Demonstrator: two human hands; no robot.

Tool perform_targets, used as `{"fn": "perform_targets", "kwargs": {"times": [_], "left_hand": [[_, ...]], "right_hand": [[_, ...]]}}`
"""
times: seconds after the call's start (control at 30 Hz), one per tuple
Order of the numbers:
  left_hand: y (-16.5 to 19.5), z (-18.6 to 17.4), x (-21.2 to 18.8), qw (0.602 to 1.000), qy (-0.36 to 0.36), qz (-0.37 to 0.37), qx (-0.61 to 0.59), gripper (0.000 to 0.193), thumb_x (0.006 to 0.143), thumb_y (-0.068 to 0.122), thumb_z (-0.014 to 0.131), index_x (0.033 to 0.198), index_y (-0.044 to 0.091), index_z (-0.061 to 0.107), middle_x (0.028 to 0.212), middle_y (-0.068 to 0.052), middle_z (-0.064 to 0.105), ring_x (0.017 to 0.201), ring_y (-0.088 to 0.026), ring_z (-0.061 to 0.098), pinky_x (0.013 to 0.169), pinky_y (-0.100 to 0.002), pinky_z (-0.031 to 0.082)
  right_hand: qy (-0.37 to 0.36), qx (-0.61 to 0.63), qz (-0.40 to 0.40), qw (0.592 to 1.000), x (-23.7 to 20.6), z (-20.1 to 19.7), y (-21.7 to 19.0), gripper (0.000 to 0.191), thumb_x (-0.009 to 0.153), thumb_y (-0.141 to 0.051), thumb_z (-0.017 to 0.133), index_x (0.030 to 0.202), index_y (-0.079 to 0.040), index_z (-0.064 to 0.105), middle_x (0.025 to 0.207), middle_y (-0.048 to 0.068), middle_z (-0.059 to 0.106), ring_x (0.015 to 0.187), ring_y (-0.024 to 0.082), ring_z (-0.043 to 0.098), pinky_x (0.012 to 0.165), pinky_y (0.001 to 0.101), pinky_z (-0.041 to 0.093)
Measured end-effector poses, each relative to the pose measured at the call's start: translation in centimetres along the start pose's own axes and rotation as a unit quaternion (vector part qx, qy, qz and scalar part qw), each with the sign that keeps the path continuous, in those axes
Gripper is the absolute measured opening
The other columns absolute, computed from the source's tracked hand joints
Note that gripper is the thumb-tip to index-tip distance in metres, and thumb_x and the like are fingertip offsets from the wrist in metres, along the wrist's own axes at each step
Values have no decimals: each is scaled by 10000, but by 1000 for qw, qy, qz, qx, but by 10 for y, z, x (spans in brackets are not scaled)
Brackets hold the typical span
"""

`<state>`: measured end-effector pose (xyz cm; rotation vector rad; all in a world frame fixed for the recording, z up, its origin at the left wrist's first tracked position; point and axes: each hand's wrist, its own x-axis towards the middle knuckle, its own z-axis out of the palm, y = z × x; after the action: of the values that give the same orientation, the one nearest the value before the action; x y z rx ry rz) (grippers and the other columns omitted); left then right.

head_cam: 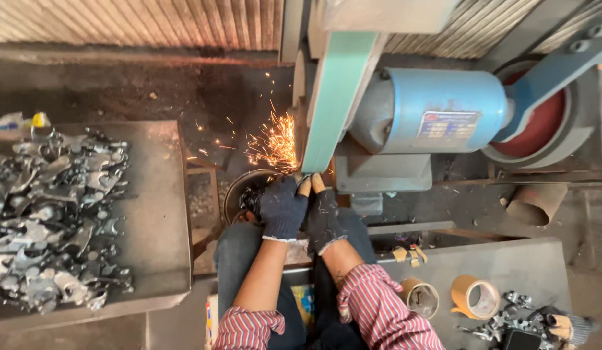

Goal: The person sits at a belt grinder and grinds small metal castings one at a time, holding each piece against the moving abrasive belt with both gloved hands until sparks fly, then drops the finished piece into a bucket and takes the next casting from a tray of unground parts.

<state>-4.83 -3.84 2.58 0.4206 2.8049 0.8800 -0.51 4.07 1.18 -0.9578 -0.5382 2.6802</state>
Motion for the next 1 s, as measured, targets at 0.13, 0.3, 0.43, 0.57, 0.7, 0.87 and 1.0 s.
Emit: {"fn": "perform_targets", "kwargs": {"times": [0.13, 0.3, 0.43, 0.57, 0.7, 0.87, 1.0], "left_hand": [[-4, -3, -7, 967, 61, 94, -227, 323, 911, 391, 711, 1000, 85, 764, 923, -148, 745, 832, -313, 699, 741, -438, 546], [11, 42, -37, 735, -7, -67, -675, 281, 951, 235, 750, 1150, 42, 703, 1083, -31, 740, 957, -135, 671, 850, -302, 544], [24, 64, -46, 512, -91, -232, -822, 360, 986, 337, 660, 1213, 59, 684, 998, -54, 709, 855, -164, 642, 748, -321, 535], [17, 56, -32, 655, 13, -119, -746, 275, 1021, 223, 628, 1222, 40, 670, 1108, -39, 714, 999, -137, 647, 883, -291, 526], [-4, 41, -13, 803, 75, -2, -592, 195, 1026, 133, 650, 1144, -8, 715, 1061, -84, 720, 973, -168, 655, 866, -317, 542], [-9, 46, -4, 891, 109, 24, -440, 192, 985, 153, 670, 1075, -11, 714, 955, -118, 751, 860, -194, 705, 792, -325, 557], [3, 54, -4, 897, 155, 39, -413, 179, 969, 156, 698, 1030, -10, 722, 950, -150, 745, 853, -243, 717, 781, -341, 564]], "right_hand": [[-103, 9, 8, 995, -12, -4, -14, 293, 1007, -320, 636, 1121, -52, 668, 1036, 102, 720, 943, 227, 686, 889, 375, 566], [-29, -498, -160, 852, -43, 5, -51, 353, 976, -283, 696, 1170, 10, 728, 942, 68, 729, 849, 156, 644, 764, 332, 504], [35, -626, -187, 756, -37, 24, -58, 335, 903, -285, 720, 1098, -13, 740, 934, 70, 785, 862, 141, 717, 791, 311, 547], [-37, -593, -189, 781, -19, 16, -56, 309, 930, -276, 706, 1056, 2, 757, 931, 61, 787, 874, 111, 710, 797, 284, 549], [-51, -490, -111, 863, -4, -9, -50, 278, 964, -227, 709, 1048, 37, 723, 894, 54, 727, 805, 107, 640, 702, 281, 522], [-62, -428, -115, 895, 2, -19, -49, 245, 1015, -159, 684, 1114, 64, 704, 977, 48, 713, 863, 109, 628, 757, 276, 518], [-69, -390, -102, 913, -2, -14, -56, 311, 1003, -176, 637, 1227, 36, 680, 1098, 56, 730, 974, 117, 665, 882, 291, 549]]}}
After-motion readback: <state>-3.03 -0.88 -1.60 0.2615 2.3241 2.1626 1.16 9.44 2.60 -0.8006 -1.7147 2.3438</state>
